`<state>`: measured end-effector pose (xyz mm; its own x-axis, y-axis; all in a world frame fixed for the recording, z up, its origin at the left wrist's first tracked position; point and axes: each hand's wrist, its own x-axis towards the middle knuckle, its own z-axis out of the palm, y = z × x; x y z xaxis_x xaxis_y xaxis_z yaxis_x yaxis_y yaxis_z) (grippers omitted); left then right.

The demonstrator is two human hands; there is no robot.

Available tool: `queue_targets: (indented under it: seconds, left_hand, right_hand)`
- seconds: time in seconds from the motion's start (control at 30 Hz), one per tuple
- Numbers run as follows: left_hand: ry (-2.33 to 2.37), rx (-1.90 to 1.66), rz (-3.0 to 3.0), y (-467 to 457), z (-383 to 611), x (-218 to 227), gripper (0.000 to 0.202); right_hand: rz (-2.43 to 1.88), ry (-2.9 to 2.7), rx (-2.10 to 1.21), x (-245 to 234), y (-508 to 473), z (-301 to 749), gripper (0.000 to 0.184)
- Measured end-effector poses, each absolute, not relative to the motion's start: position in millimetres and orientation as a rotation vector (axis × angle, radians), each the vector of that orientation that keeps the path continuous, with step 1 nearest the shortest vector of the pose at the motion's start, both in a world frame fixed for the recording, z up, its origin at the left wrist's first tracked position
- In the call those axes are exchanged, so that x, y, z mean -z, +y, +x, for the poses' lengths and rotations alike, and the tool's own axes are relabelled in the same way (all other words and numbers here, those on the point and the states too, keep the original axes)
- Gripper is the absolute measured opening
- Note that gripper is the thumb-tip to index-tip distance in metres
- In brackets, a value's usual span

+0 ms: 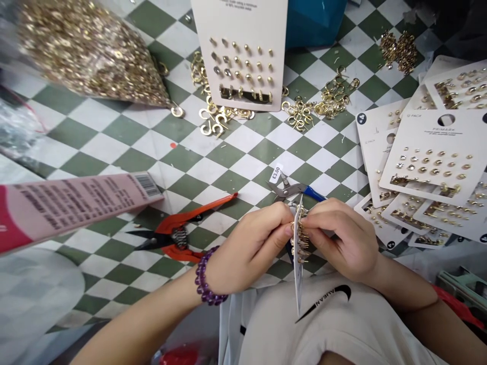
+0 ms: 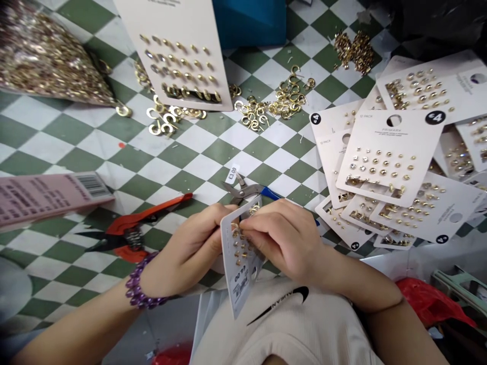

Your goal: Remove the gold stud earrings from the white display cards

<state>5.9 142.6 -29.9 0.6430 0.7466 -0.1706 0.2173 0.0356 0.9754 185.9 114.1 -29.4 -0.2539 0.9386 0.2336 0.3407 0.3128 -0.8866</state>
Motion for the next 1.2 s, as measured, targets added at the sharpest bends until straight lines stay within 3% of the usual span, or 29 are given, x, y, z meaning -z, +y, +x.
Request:
queue_targets:
  seconds: [0.33, 0.67, 1.2]
  left_hand:
    - [0.853, -0.511, 1.559, 141.3, 6.8, 27.6, 0.023]
    - [0.837, -0.545, 1.734, 144.4, 4.6, 27.8, 0.033]
    - [0.824, -0.431, 1.513, 149.6, 1.3, 24.1, 0.032]
  right_hand:
    - [-1.145, -1.742, -0.913, 32.1, 111.8, 185.8, 0.01]
    - [-1.172, -1.743, -0.995, 31.7, 110.7, 186.2, 0.01]
    - [-1.124, -1.635, -1.091, 31.4, 110.5, 188.2, 0.01]
